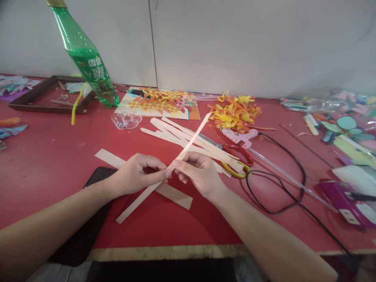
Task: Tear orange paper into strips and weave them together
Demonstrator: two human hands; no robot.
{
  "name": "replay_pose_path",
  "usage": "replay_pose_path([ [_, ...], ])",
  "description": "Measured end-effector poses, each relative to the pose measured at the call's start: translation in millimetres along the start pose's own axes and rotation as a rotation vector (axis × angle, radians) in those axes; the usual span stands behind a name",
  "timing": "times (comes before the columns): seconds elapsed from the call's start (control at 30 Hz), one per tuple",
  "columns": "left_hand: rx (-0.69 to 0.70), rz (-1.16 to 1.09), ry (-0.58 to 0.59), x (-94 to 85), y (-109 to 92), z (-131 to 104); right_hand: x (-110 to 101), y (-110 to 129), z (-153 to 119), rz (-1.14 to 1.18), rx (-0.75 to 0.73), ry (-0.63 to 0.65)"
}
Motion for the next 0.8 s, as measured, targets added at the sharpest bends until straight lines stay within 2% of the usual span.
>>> replay_pose_path([
  [0.4,-0.051,0.001,0.041,0.3,5,-2,-5,9,6,0.05,0.003,-0.053],
  [0.53,-0.021,0.029,0.022,0.0,1,-2,-2,6,3,0.034,0.015,-0.008],
  [0.7,0.016,0.006,0.008,-1.2,0,-1,4,0,-3,-0.054,0.007,0.131],
  [0.8,0.014,-0.019,0.015,-0.5,2,-1,4,-3,-4,-0.061,0.016,0.156],
])
Point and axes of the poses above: each hand's wrist, its own z-axis towards the middle knuckle, its own x-axis out of the palm, y = z × x, the point moved 5 cm from there along z, towards the middle knuckle, and after that the axes turned 14 degrees about -y, right-handed, at the moved point
